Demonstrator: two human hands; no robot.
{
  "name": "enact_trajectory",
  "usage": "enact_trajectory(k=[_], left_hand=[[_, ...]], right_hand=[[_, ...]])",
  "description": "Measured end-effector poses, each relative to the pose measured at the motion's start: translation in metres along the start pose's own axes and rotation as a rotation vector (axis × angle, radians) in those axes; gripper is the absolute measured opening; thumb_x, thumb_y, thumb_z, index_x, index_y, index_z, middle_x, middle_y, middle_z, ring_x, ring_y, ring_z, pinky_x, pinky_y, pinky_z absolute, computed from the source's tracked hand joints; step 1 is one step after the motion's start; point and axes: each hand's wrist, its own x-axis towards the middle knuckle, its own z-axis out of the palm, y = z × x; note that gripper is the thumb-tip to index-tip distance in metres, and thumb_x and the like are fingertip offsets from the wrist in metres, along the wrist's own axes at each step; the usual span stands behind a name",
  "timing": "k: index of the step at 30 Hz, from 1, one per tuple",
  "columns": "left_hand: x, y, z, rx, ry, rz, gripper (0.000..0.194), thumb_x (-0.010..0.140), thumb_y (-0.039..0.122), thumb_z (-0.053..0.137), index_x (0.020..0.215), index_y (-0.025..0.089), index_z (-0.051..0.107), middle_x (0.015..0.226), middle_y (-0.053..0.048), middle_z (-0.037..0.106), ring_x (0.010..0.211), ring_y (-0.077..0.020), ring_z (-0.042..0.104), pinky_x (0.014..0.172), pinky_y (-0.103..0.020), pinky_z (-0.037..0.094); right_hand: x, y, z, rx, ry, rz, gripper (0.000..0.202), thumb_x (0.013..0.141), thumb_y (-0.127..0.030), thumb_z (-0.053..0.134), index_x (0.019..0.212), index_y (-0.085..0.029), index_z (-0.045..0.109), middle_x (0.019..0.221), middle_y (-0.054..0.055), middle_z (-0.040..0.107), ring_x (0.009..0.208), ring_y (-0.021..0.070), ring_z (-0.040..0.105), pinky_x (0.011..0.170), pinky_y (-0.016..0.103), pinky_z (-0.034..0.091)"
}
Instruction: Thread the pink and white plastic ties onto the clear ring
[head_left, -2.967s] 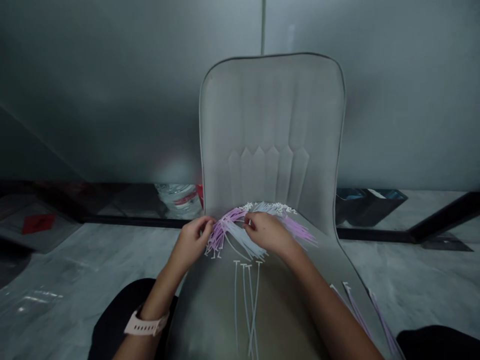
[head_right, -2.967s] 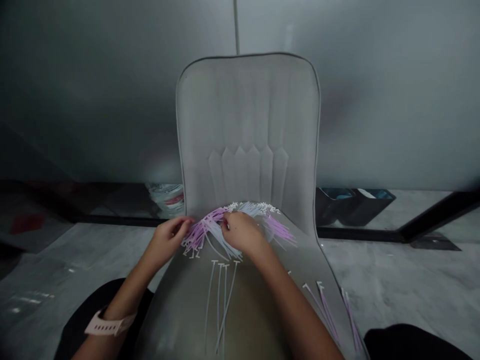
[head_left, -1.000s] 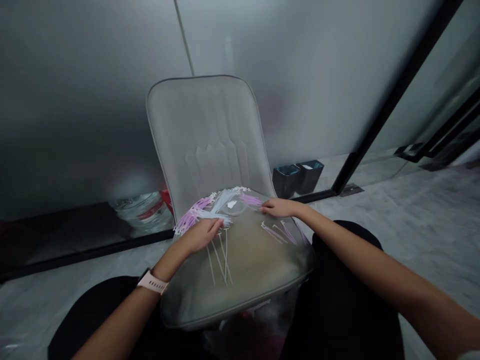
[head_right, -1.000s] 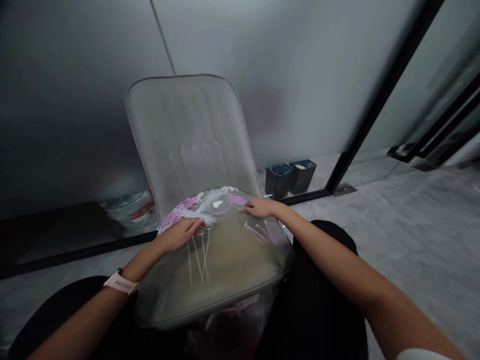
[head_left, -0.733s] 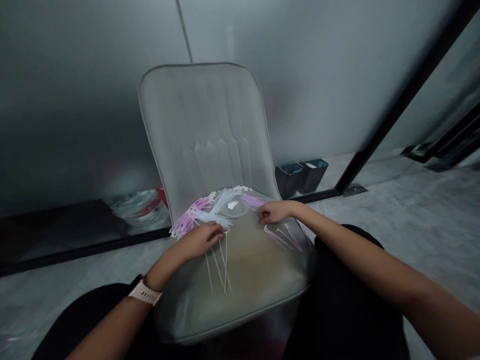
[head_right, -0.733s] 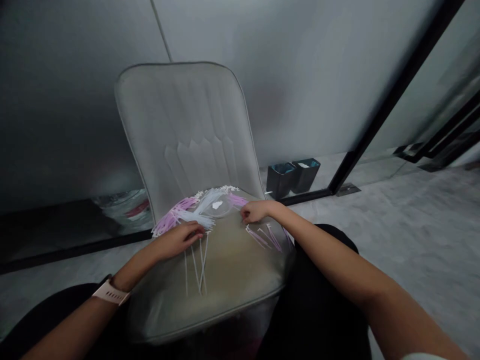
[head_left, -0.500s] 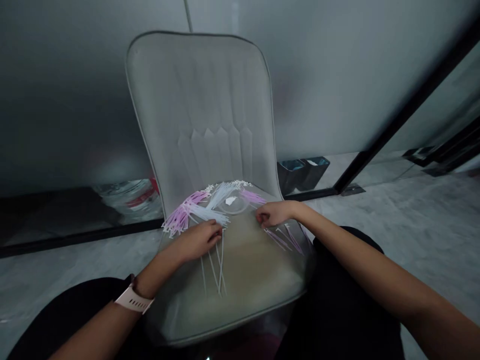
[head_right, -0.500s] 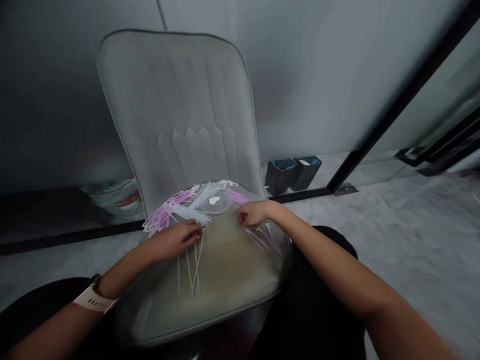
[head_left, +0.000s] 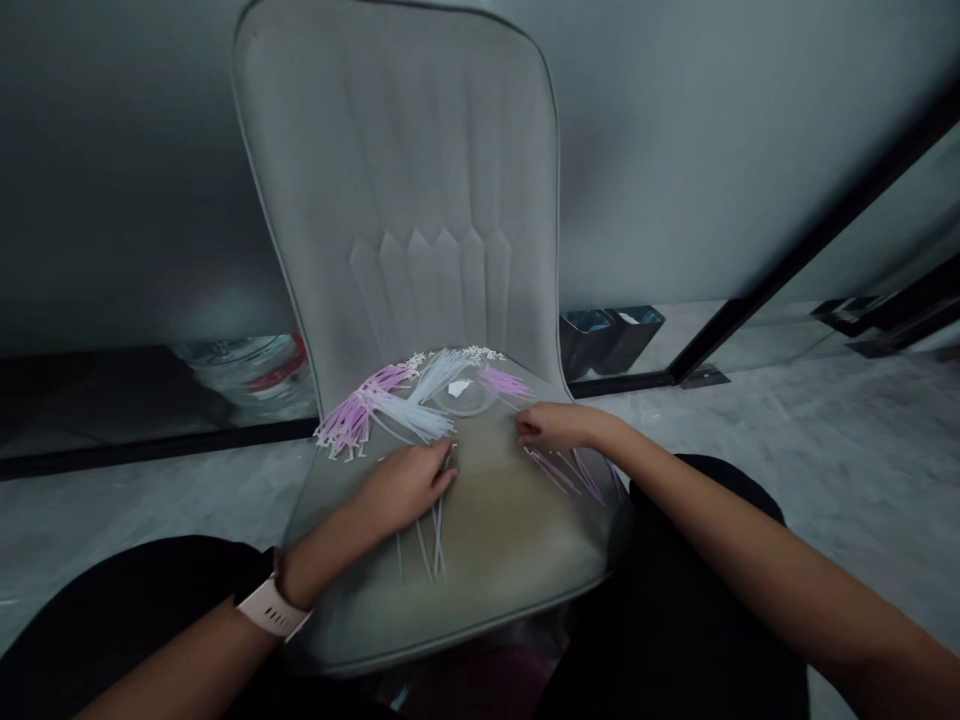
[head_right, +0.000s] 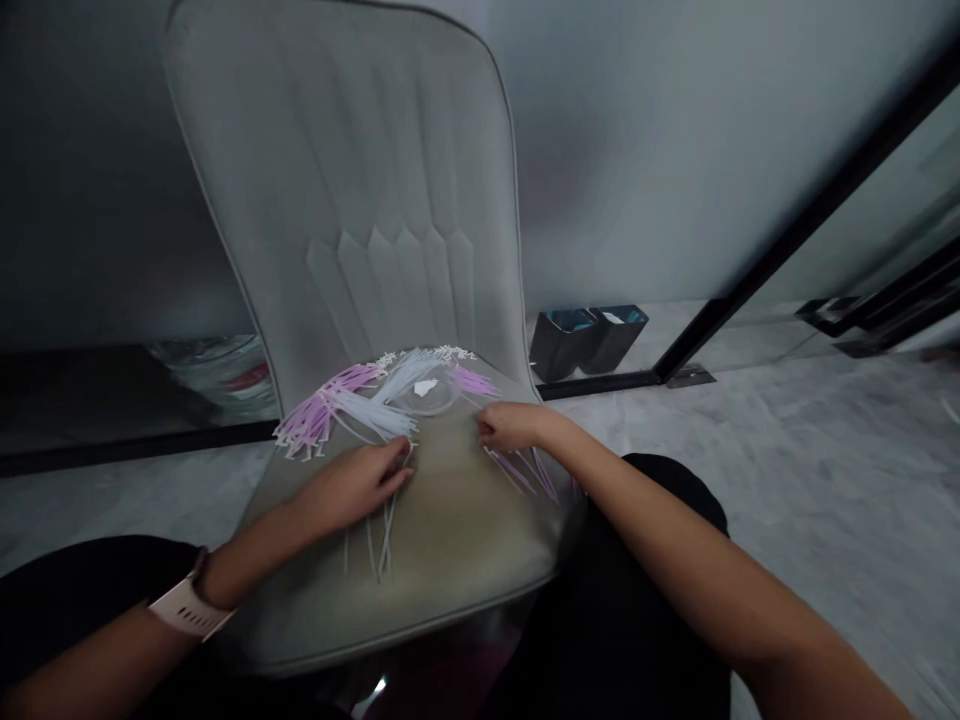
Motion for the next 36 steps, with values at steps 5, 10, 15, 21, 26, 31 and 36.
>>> enact_trajectory(k=[5,10,15,21,26,31,36], left_hand=[[0.003,0.011,0.004,-0.042,-0.017,0.027,0.026,0.089,0.024,0.045,0.109,0.020,0.061,0.082,-0.010,0.071,0.073,-0.0264,0.066,0.062,-0.031,0.038],[0.005,0.008,0.002,-0.051,-0.024,0.047,0.025,0.091,0.024,0.043,0.105,0.022,0.063,0.091,-0.008,0.072,0.079,-0.0236,0.067,0.066,-0.030,0.041],[0.002,0.000,-0.005,-0.097,-0.057,0.093,0.026,0.091,0.022,0.043,0.108,0.023,0.063,0.099,-0.008,0.072,0.087,-0.0227,0.066,0.074,-0.030,0.044],[-0.009,-0.001,-0.009,-0.105,-0.053,0.137,0.021,0.091,0.021,0.044,0.102,0.022,0.062,0.102,-0.007,0.071,0.089,-0.0216,0.065,0.075,-0.029,0.044],[0.001,0.002,-0.007,-0.099,-0.051,0.163,0.012,0.087,0.018,0.046,0.081,0.019,0.057,0.081,-0.005,0.067,0.073,-0.0188,0.062,0.064,-0.028,0.040],[0.016,0.001,-0.002,-0.110,-0.024,0.208,0.018,0.090,0.020,0.044,0.075,0.018,0.054,0.080,-0.005,0.064,0.074,-0.0186,0.059,0.069,-0.028,0.041],[0.000,-0.004,0.002,-0.129,-0.007,0.221,0.013,0.093,0.025,0.044,0.092,0.019,0.056,0.095,-0.007,0.064,0.088,-0.0218,0.058,0.077,-0.031,0.043]], right_hand=[[0.013,-0.011,-0.001,-0.059,-0.034,0.023,0.017,0.079,-0.017,0.057,0.084,-0.010,0.072,0.077,0.009,0.069,0.062,0.0165,0.052,0.055,0.026,0.030],[0.015,-0.009,-0.003,-0.030,-0.043,0.002,0.015,0.077,-0.014,0.058,0.085,-0.011,0.070,0.077,0.007,0.068,0.063,0.0148,0.050,0.054,0.024,0.030],[0.004,-0.005,-0.003,0.037,0.008,-0.008,0.013,0.082,-0.017,0.056,0.086,-0.012,0.067,0.074,0.005,0.064,0.062,0.0141,0.047,0.055,0.024,0.030],[-0.019,0.007,-0.010,0.167,0.054,-0.031,0.019,0.088,-0.017,0.048,0.097,-0.012,0.063,0.080,0.005,0.062,0.068,0.0147,0.050,0.060,0.023,0.036],[-0.011,0.008,-0.015,0.248,-0.052,-0.084,0.024,0.086,-0.013,0.045,0.091,-0.013,0.068,0.074,0.003,0.063,0.069,0.0141,0.055,0.064,0.022,0.041],[0.011,0.012,-0.011,0.248,-0.130,-0.057,0.021,0.080,-0.013,0.051,0.086,-0.013,0.071,0.064,0.001,0.061,0.058,0.0130,0.053,0.057,0.022,0.039],[-0.003,0.022,-0.002,0.213,-0.040,-0.057,0.018,0.079,-0.014,0.054,0.083,-0.012,0.071,0.070,0.002,0.063,0.062,0.0128,0.052,0.059,0.022,0.038]])
